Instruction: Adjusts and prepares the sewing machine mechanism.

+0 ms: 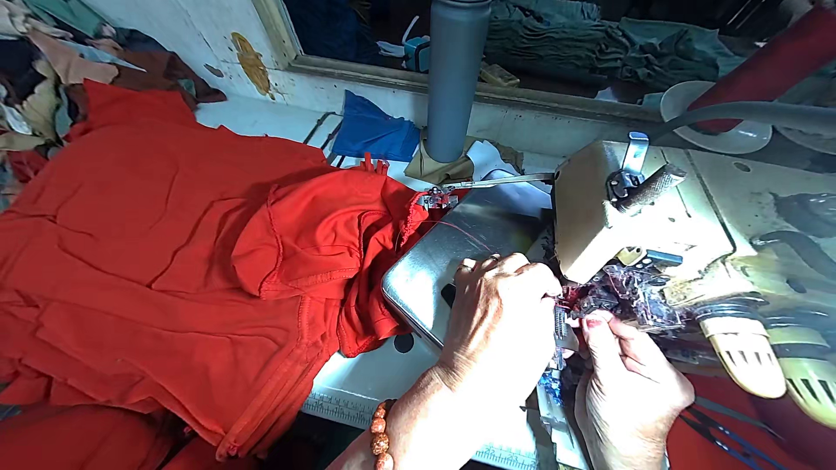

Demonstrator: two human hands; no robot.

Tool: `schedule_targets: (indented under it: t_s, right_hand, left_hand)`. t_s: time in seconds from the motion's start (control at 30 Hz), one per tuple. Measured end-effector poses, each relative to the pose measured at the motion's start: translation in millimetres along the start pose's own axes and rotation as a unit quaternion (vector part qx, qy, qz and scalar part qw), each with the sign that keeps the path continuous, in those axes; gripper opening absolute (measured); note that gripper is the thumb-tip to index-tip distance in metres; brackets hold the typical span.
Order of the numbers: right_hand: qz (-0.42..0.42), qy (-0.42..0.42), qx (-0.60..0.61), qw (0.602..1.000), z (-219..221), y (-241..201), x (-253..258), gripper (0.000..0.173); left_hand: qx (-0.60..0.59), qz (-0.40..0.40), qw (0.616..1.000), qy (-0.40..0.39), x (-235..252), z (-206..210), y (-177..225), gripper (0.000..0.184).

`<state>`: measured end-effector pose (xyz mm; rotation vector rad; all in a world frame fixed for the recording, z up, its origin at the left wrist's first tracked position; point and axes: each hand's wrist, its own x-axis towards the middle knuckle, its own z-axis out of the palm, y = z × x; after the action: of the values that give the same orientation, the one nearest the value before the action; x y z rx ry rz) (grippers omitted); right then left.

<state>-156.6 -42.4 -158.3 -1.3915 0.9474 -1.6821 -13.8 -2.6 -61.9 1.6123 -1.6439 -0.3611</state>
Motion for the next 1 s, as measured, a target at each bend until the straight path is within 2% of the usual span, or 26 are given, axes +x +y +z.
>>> schedule_targets:
  t_s: [0.17,0.4,0.57,1.0]
  right_hand:
    - [-0.008,-0.009,-0.003,1.0,-1,0,0,0.012]
    - [-0.006,-0.01,0.001,1.0,-1,2,0,0.012]
    - [-0.008,-0.01,0.001,1.0,0,1,0,0.013]
    - [-0.031,-0.014,-0.002,0.999,-1,4,1,0.011]
  left_hand:
    - [0.014,0.008,1.0,-0.008,0,2,-2,0.01]
    - [0.059,0.032,0.997,0.03,-4,13,-5,0.005]
    - [0.136,0.085,0.986,0.045,-6,18,-5,0.01]
    - [0.195,0.12,0.972,0.062,-4,26,-6,0.013]
